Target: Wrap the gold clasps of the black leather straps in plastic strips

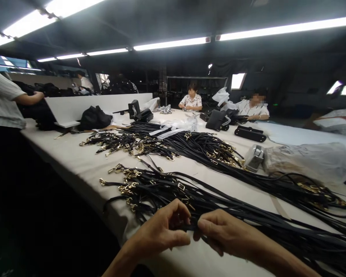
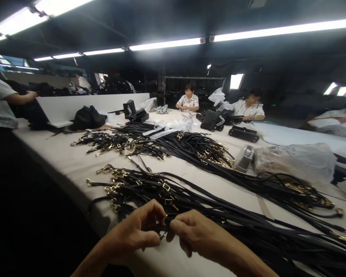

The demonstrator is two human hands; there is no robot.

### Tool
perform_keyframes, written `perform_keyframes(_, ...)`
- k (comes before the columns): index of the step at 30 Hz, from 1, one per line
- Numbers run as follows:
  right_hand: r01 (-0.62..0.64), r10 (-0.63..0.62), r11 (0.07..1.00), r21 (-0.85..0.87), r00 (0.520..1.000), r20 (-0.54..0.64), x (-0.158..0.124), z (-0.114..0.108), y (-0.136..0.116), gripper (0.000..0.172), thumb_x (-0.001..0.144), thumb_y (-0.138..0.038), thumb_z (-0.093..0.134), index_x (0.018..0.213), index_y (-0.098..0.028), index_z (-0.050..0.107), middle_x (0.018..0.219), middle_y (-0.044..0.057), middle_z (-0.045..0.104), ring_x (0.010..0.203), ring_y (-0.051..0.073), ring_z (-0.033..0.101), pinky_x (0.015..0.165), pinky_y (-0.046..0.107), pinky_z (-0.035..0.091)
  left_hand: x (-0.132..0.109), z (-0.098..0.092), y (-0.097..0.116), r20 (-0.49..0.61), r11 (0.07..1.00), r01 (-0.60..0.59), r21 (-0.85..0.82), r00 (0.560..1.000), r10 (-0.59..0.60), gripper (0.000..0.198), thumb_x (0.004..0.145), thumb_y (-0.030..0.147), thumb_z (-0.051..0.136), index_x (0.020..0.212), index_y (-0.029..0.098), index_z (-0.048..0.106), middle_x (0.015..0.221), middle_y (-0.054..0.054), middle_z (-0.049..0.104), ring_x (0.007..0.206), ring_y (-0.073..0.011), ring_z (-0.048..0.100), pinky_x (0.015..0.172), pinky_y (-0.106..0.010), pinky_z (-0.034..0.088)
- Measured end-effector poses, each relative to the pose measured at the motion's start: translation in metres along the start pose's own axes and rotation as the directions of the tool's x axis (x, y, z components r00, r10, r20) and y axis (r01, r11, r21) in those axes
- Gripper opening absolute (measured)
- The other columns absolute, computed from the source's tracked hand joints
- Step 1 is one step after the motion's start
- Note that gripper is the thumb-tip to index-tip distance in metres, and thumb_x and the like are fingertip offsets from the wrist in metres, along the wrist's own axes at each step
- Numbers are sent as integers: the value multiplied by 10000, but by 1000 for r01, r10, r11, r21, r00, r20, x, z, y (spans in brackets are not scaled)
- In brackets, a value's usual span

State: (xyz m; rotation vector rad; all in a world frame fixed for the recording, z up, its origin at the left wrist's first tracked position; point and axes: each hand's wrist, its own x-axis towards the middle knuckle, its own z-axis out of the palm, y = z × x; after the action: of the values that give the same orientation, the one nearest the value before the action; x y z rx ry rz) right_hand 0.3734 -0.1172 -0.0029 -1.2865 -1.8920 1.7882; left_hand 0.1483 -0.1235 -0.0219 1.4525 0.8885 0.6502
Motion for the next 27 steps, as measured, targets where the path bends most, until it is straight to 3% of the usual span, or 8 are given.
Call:
perform_keyframes(3,41,-41,999,-10,999,-5,1,-7,9,703,918,-718,431,927,-87,740,447,-49,442,408,55,316,432,182,242,-5,-4,-6,-43,993,-21,114,999,26,202,719,118,677,913,173,681,746,46,613,656,-101,504,583,-197,376)
perform_keyframes(5,12,-12,1000,-20,1000,12,-1,-9,11,714,924,-720,417,964,-90,750,464,-33,495,401,50,306,419,180,225,-6,-2,-9,-100,979,-47,199,993,68,114,740,138,685,847,167,713,738,32,647,682,-114,536,626,-209,387)
perform_keyframes(11,-197,197,977,84,980,17,-13,-3,1,380,881,-425,542,845,-113,758,516,-9,607,310,43,332,304,167,190,-3,15,-10,-164,944,-145,296,966,199,111,728,125,696,823,172,729,756,13,706,712,-132,616,659,-201,429)
perform_keyframes(18,-175,188,974,141,979,-81,-22,1,7,288,784,-335,606,650,-114,734,367,-56,467,277,18,216,318,171,103,7,41,-22,-186,893,-254,372,922,340,183,679,65,698,805,184,756,718,12,730,673,-128,646,670,-192,457)
perform_keyframes(23,-157,176,971,182,980,-94,-26,0,10,271,785,-324,589,698,-130,757,387,-52,490,295,28,248,333,169,133,12,45,-26,-188,926,-265,270,929,320,168,692,121,751,842,189,787,735,-9,753,681,-144,654,665,-205,459)
perform_keyframes(27,-175,180,983,60,980,-86,-34,0,14,240,771,-276,575,711,-138,762,376,-60,451,309,36,243,339,184,132,14,52,-31,-165,966,-184,181,963,215,194,643,120,775,824,184,803,730,-19,759,691,-159,657,660,-217,460)
